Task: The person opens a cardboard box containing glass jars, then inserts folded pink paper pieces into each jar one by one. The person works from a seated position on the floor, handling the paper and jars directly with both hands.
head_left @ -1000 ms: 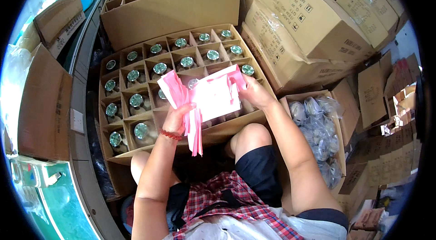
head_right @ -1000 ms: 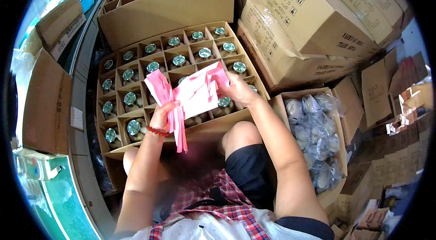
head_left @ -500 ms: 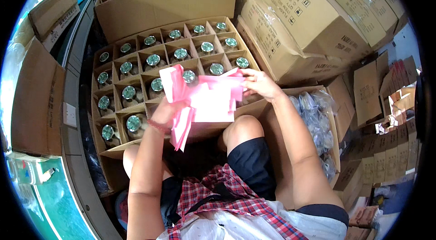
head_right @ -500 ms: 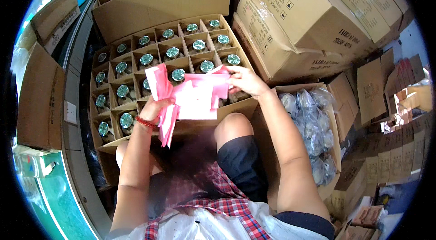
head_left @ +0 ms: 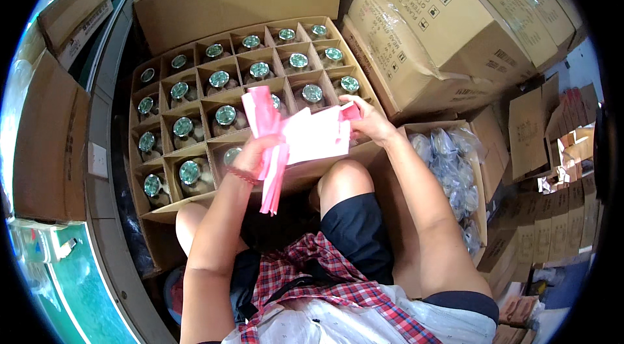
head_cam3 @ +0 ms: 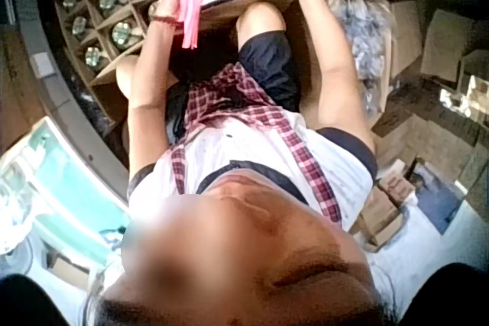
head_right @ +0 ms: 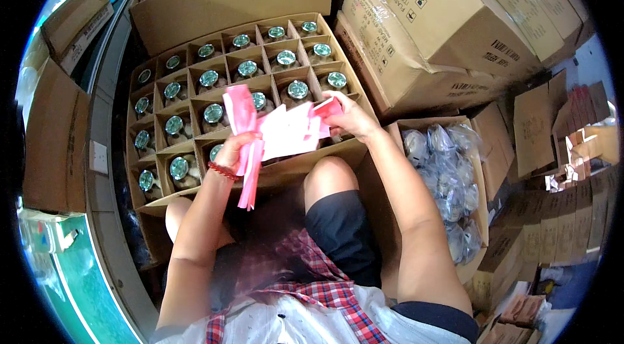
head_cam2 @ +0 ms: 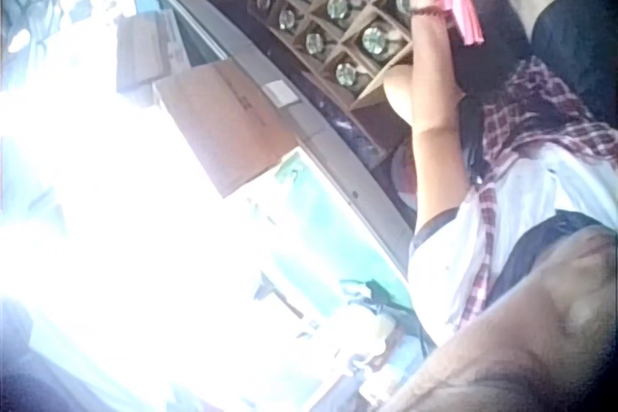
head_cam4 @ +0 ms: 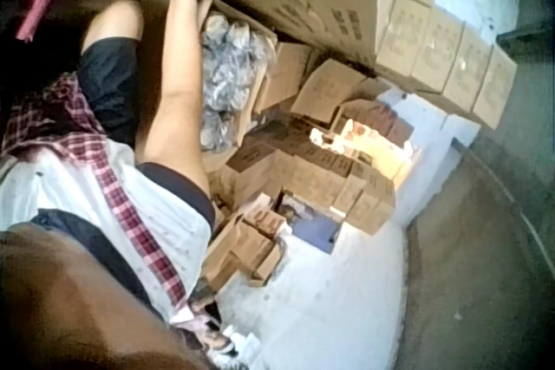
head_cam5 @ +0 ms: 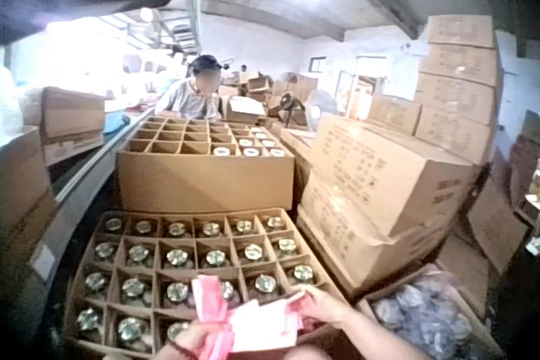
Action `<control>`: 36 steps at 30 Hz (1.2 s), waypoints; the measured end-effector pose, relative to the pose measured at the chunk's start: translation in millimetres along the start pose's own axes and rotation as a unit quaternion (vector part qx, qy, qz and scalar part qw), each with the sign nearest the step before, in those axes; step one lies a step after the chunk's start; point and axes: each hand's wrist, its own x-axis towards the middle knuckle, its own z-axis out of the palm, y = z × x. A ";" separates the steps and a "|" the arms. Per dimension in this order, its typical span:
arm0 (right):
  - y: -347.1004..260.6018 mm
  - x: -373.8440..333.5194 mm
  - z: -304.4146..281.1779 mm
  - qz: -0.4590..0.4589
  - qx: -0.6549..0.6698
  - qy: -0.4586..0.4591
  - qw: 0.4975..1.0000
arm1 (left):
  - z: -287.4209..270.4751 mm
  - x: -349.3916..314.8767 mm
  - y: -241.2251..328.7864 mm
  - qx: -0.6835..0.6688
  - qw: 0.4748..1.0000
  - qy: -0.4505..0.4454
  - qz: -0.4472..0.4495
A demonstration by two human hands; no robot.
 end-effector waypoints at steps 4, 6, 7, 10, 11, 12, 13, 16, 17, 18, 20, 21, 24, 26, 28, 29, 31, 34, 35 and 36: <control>-0.4 9.4 6.8 -0.042 0.046 -0.056 0.996 | 18.1 6.0 -11.3 0.024 0.999 -0.034 -0.022; -0.4 10.8 2.2 -0.035 -0.033 -0.061 0.997 | 17.2 10.7 -14.2 0.035 0.998 -0.036 -0.029; -2.4 9.2 2.3 -0.031 -0.072 -0.065 0.995 | 17.4 11.1 -14.0 0.041 0.998 -0.037 -0.032; -20.1 -8.7 -6.5 0.028 -0.046 -0.002 0.999 | 16.5 9.5 -13.2 0.070 0.995 -0.045 -0.051; -23.0 -14.1 -13.5 0.040 -0.019 0.022 0.999 | 16.8 9.9 -13.2 0.082 0.994 -0.047 -0.051; -19.9 -18.1 -28.6 0.034 -0.029 0.046 0.998 | 16.6 14.1 -15.7 0.100 0.992 -0.049 -0.052; -21.1 -23.3 -40.9 0.041 -0.045 0.051 0.997 | 12.0 18.9 -18.4 0.118 0.990 -0.048 -0.052; -18.4 -38.0 -72.3 0.040 -0.055 0.089 0.994 | 8.5 21.5 -20.4 0.126 0.991 -0.044 -0.031; -18.9 -43.4 -80.8 0.039 -0.054 0.093 0.993 | 9.0 20.2 -19.4 0.120 0.992 -0.042 -0.020; -21.9 -51.9 -83.9 0.035 -0.059 0.092 0.993 | 9.9 17.5 -16.4 0.118 0.992 -0.038 -0.017; -23.4 -58.2 -86.4 0.032 -0.090 0.088 0.992 | 11.5 10.1 -8.1 0.088 0.996 -0.014 -0.031; -23.1 -58.6 -89.4 0.033 -0.116 0.089 0.989 | 10.5 8.1 -4.1 0.076 0.996 -0.008 -0.035; -20.9 -54.4 -88.7 0.031 -0.179 0.097 0.979 | 2.8 5.1 7.7 0.048 0.999 -0.024 -0.008; -11.9 -45.5 -93.1 0.003 -0.249 0.122 0.961 | -4.3 5.1 11.6 0.011 1.000 -0.014 -0.007; -9.0 -38.3 -87.5 -0.040 -0.339 0.130 0.931 | -5.5 -0.8 19.1 0.010 1.000 0.020 0.017; -7.1 -34.0 -83.2 -0.062 -0.383 0.134 0.912 | -7.3 -1.9 22.5 0.020 0.999 0.034 0.035; -9.6 -24.5 -71.4 -0.170 -0.544 0.154 0.807 | -19.0 2.0 25.3 0.023 0.997 0.056 0.053; -8.9 -7.8 -58.0 -0.160 -0.683 0.157 0.696 | -22.5 2.2 28.5 -0.004 0.995 0.066 0.075; -8.6 -3.1 -56.0 -0.145 -0.708 0.144 0.676 | -20.6 1.8 29.7 -0.013 0.994 0.070 0.077; -7.2 0.2 -53.9 -0.130 -0.733 0.131 0.655 | -16.7 0.4 31.5 -0.023 0.994 0.074 0.080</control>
